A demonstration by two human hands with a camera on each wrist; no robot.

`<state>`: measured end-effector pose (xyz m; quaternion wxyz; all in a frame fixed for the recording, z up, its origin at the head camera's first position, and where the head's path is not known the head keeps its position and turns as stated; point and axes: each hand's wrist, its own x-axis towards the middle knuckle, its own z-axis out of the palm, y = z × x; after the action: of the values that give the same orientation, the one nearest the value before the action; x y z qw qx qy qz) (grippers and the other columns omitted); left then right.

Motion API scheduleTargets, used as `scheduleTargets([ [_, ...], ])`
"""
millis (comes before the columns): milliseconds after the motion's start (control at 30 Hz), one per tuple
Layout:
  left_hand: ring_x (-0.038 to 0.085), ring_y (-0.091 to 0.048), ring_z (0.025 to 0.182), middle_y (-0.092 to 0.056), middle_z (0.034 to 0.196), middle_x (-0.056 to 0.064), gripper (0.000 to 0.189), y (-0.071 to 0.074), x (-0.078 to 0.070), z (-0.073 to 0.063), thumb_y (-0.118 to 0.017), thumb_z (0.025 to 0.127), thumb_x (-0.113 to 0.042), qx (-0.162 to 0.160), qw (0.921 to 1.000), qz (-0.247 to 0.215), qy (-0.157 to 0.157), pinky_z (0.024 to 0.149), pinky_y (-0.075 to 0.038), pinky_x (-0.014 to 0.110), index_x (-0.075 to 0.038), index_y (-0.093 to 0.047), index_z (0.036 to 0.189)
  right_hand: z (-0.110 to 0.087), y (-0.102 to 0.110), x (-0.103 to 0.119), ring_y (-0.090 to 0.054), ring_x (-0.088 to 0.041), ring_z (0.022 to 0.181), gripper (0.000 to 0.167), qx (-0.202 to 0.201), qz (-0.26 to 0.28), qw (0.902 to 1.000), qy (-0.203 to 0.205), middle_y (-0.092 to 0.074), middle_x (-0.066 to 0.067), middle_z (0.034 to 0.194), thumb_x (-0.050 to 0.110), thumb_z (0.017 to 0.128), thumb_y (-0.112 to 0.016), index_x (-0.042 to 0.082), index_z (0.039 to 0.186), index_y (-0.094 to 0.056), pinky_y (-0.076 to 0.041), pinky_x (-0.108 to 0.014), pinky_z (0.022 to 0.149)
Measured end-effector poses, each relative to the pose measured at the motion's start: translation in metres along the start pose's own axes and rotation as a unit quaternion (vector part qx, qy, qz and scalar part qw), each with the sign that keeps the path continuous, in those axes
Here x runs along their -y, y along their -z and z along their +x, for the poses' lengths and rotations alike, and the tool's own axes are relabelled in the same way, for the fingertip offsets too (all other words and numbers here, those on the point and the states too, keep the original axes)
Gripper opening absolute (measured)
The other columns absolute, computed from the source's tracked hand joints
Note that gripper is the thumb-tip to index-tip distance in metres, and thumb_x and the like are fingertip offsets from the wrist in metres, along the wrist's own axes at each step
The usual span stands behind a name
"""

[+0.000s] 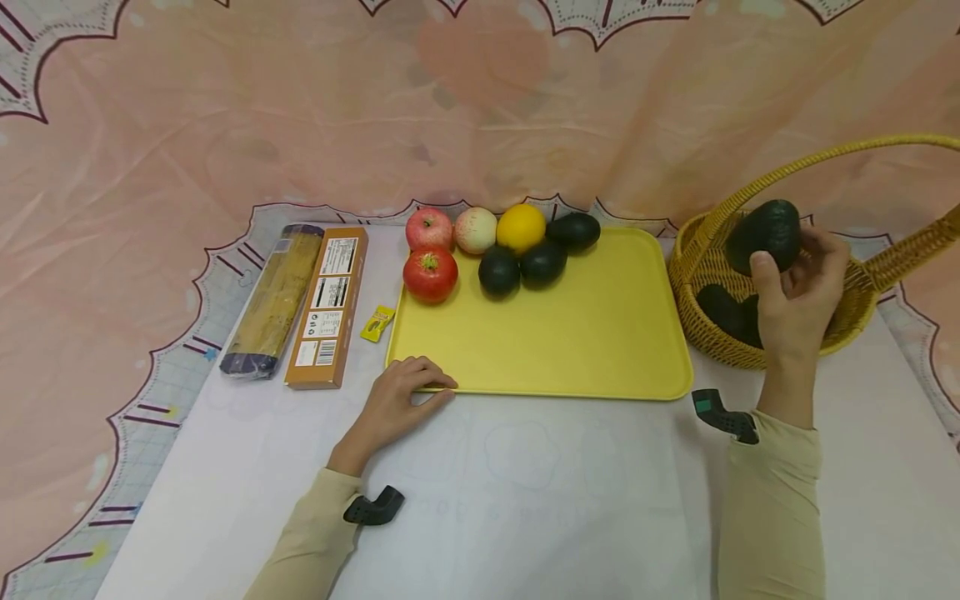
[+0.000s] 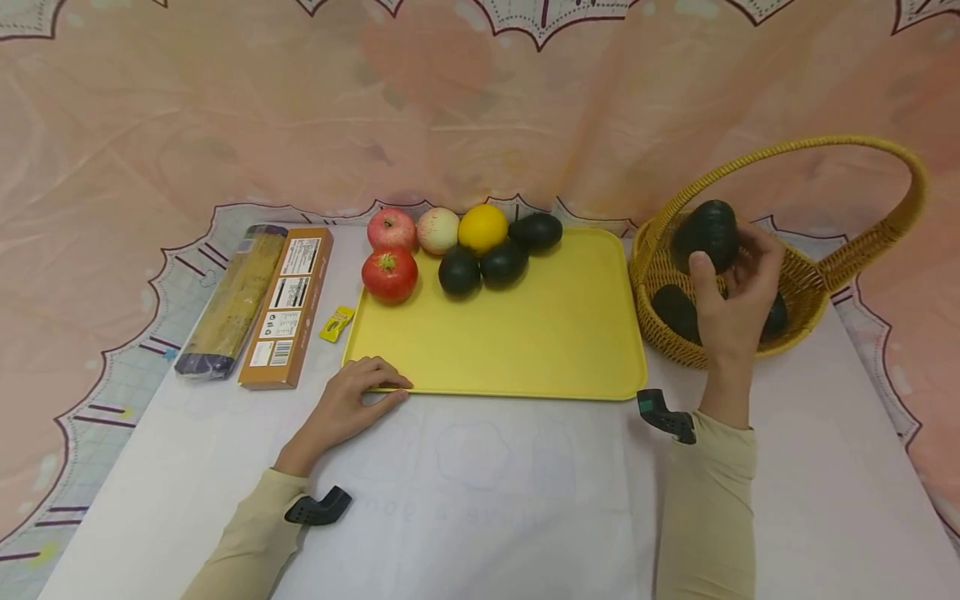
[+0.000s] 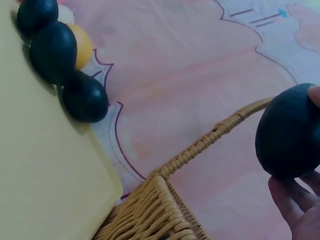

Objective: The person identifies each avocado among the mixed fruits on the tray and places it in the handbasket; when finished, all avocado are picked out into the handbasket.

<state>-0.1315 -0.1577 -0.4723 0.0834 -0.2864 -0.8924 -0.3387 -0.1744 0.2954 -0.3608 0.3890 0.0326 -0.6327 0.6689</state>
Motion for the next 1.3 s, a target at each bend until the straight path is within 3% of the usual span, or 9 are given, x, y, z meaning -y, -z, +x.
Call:
scheduleTargets([
  [233, 0.005, -0.055, 0.085, -0.063, 0.089, -0.013, 0.012, 0.000, 0.001, 0.000, -0.074, 0.082, -0.026, 0.000, 1.0000, -0.002, -0.002, 0.076, -0.041, 0.027, -0.026, -0.072, 0.094, 0.001, 0.005, -0.011, -0.057, -0.017, 0.099, 0.054, -0.017, -0.004, 0.9983, -0.055, -0.053, -0.008, 0.117, 0.005, 0.074, -0.071, 0.004, 0.124, -0.050, -0.046, -0.021, 0.088],
  [433, 0.005, -0.055, 0.086, -0.064, 0.089, -0.013, 0.012, -0.001, 0.002, -0.001, -0.074, 0.082, -0.027, -0.001, 1.0000, -0.005, -0.003, 0.075, -0.041, 0.027, -0.026, -0.072, 0.094, 0.002, 0.004, -0.019, -0.053, -0.013, 0.100, 0.053, -0.013, -0.084, 0.9894, -0.118, -0.050, -0.001, 0.120, 0.010, 0.077, -0.073, 0.013, 0.125, -0.051, -0.042, -0.025, 0.091],
  [667, 0.004, -0.054, 0.086, -0.063, 0.090, -0.014, 0.012, 0.001, 0.002, -0.001, -0.073, 0.082, -0.027, 0.004, 0.9999, -0.009, 0.005, 0.076, -0.041, 0.027, -0.027, -0.072, 0.095, 0.004, 0.004, -0.026, -0.046, -0.005, 0.107, 0.052, 0.021, -0.251, 0.9521, -0.173, -0.045, 0.012, 0.123, 0.025, 0.085, -0.066, 0.025, 0.133, -0.045, -0.036, -0.027, 0.098],
  [933, 0.004, -0.054, 0.087, -0.063, 0.090, -0.013, 0.013, 0.001, 0.000, 0.000, -0.074, 0.082, -0.027, 0.009, 0.9999, -0.006, 0.008, 0.075, -0.041, 0.026, -0.026, -0.072, 0.095, 0.011, 0.003, -0.033, -0.040, -0.014, 0.127, 0.056, 0.064, -0.332, 0.9103, -0.238, -0.042, 0.001, 0.141, 0.038, 0.087, -0.062, 0.030, 0.138, -0.040, -0.034, -0.031, 0.108],
  [1300, 0.004, -0.055, 0.086, -0.063, 0.090, -0.013, 0.013, 0.001, 0.000, 0.000, -0.074, 0.082, -0.027, 0.007, 1.0000, -0.003, 0.006, 0.074, -0.039, 0.025, -0.026, -0.072, 0.095, 0.031, 0.004, -0.045, -0.037, -0.035, 0.132, 0.076, 0.145, -0.422, 0.8552, -0.264, -0.036, -0.018, 0.147, 0.053, 0.086, -0.053, 0.008, 0.144, -0.032, -0.031, -0.051, 0.107],
])
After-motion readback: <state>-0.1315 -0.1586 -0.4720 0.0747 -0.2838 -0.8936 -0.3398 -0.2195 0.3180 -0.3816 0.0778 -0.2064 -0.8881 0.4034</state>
